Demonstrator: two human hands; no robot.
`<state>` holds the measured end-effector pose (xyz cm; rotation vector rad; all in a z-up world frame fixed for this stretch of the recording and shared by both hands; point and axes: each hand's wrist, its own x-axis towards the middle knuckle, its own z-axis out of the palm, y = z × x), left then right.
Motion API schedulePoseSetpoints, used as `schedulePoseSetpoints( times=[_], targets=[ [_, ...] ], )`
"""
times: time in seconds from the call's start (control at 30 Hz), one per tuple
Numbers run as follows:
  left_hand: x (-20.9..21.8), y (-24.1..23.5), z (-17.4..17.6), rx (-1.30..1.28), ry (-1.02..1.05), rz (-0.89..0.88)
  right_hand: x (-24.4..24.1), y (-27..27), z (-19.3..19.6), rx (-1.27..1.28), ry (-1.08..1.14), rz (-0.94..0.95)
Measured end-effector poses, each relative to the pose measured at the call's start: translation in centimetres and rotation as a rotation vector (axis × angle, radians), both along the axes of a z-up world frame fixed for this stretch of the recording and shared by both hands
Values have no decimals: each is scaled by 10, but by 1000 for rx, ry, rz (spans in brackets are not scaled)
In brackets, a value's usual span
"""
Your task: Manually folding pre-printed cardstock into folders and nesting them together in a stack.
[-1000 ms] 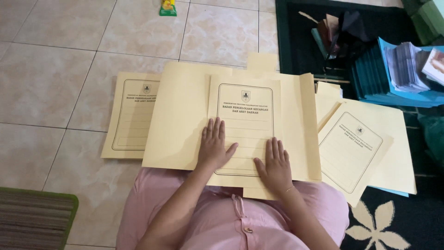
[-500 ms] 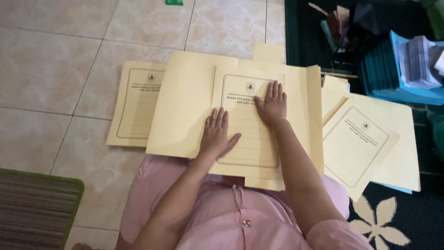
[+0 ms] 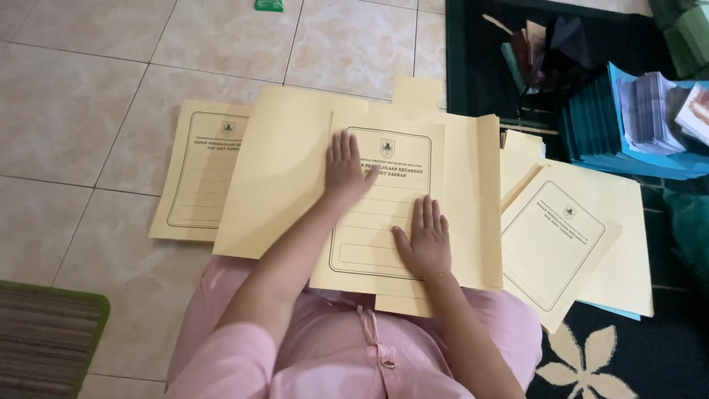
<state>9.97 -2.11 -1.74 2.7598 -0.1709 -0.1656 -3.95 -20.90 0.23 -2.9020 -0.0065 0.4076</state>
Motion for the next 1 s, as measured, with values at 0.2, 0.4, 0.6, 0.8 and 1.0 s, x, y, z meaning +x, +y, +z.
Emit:
schedulePoseSetpoints(
  times=[0.2, 0.4, 0.6, 0.8, 1.0],
  targets=[
    [24, -2, -6, -2, -79, -13, 0, -2, -3, 1, -16, -4],
    [-88, 14, 16, 33, -31, -137, -3, -2, -7, -6, -18, -4],
    [-148, 20, 29, 46, 131, -187, -2, 0, -6, -1, -34, -15],
    [-25, 6, 1, 51, 0, -96, -1, -1, -4, 18, -26, -20],
    [7, 5, 1, 38, -33, -50, -2, -2, -2, 44, -37, -22]
  ],
)
